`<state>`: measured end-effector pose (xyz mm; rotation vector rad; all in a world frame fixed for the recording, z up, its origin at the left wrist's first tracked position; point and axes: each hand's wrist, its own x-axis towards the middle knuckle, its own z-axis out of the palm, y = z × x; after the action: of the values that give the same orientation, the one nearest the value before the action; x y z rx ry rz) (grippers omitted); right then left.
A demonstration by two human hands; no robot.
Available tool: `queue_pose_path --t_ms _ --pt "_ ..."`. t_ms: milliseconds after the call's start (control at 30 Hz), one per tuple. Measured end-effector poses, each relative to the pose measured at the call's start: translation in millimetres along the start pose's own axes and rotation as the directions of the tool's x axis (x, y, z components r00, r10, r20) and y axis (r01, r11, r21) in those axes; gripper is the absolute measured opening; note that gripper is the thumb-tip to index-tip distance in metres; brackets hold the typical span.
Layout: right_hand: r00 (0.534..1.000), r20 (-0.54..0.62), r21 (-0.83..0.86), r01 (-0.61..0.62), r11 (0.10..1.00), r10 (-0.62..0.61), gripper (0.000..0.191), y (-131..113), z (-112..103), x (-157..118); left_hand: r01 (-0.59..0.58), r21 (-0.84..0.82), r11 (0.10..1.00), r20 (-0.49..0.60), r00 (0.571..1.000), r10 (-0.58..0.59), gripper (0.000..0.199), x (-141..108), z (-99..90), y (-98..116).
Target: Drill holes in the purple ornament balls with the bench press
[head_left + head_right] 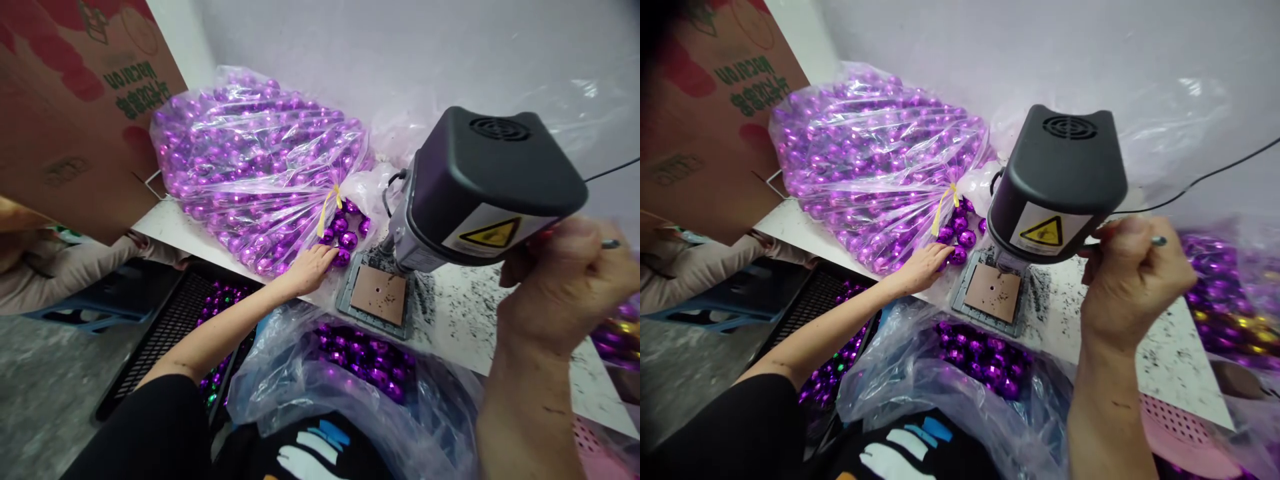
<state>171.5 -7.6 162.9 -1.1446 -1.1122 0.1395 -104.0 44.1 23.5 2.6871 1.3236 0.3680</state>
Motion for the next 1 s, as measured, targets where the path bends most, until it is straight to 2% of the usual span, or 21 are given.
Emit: queue_pose_path --t_ms 67,100,167,200,233,267,300,367,400,467,533,600,767,900,1000 --pt "1.0 0.008 -0.006 0.007 1.0 -0.007 0.047 -0.3 -1.1 -1.3 0.02 -0.192 0.981 -0.097 0.994 -0.039 0.059 -16.8 4.6 4.9" --pt "1.0 0.01 -0.006 0.012 1.0 -0.012 0.048 -0.4 -1.4 -1.8 0.046 -0.307 0.951 -0.144 0.985 -0.094 0.056 -23.6 5.3 8.5" --pt "1.0 0.011 -0.004 0.021 1.0 -0.021 0.048 -0.3 -1.7 -2.7 0.135 -0.563 0.815 -0.189 0.939 -0.286 0.051 -34.1 3.6 17.3" --pt "1.0 0.01 -0.002 0.027 1.0 -0.027 0.049 -0.2 -1.6 -3.0 0.179 -0.697 0.695 -0.168 0.901 -0.4 0.05 -37.7 1.5 22.2" --pt "0.999 0.01 0.001 0.031 1.0 -0.031 0.05 -0.1 -1.6 -3.1 0.207 -0.819 0.534 -0.109 0.859 -0.501 0.05 -40.3 -1.1 27.4" --pt "0.999 0.009 0.0 0.036 0.999 -0.036 0.052 0.1 -1.4 -3.0 0.213 -0.914 0.345 -0.021 0.825 -0.565 0.052 -41.8 -3.6 32.5" --pt "0.999 0.005 0.001 0.036 0.999 -0.036 0.054 0.3 -1.2 -2.7 0.203 -0.968 0.148 0.08 0.808 -0.583 0.056 -42.6 -5.8 37.7" --pt "1.0 -0.004 0.005 0.023 1.0 -0.023 0.058 0.5 -0.2 -1.0 0.172 -0.967 -0.19 0.247 0.827 -0.505 0.059 -42.0 -7.8 48.4" --pt "1.0 -0.007 0.006 0.017 1.0 -0.017 0.061 0.5 0.6 0.5 0.168 -0.937 -0.307 0.296 0.847 -0.441 0.058 -41.0 -7.3 54.0" --pt "1.0 -0.007 -0.001 0.0 1.0 0.0 0.065 0.0 3.1 4.8 0.182 -0.871 -0.457 0.352 0.879 -0.322 0.052 -38.5 -3.5 65.6" --pt "1.0 -0.008 -0.004 -0.017 1.0 0.017 0.065 -0.8 6.7 10.6 0.216 -0.807 -0.55 0.391 0.893 -0.222 0.054 -35.9 3.0 76.4" --pt "0.999 -0.016 0.006 -0.029 1.0 0.029 0.062 -1.2 10.9 17.0 0.258 -0.759 -0.597 0.424 0.893 -0.154 0.058 -33.4 10.2 84.6" --pt "1.0 -0.017 0.0 -0.015 1.0 0.015 0.067 2.4 19.2 27.7 0.328 -0.72 -0.612 0.478 0.873 -0.094 0.059 -28.0 24.1 86.3" --pt "0.999 -0.049 0.013 0.008 1.0 -0.007 0.067 9.4 19.8 29.8 0.331 -0.656 -0.679 0.489 0.871 -0.048 0.056 -26.7 29.0 80.3" --pt "0.999 -0.032 -0.02 0.02 1.0 -0.02 0.065 15.3 17.9 32.0 0.32 -0.669 -0.671 0.482 0.874 -0.064 0.057 -25.7 28.5 81.3"
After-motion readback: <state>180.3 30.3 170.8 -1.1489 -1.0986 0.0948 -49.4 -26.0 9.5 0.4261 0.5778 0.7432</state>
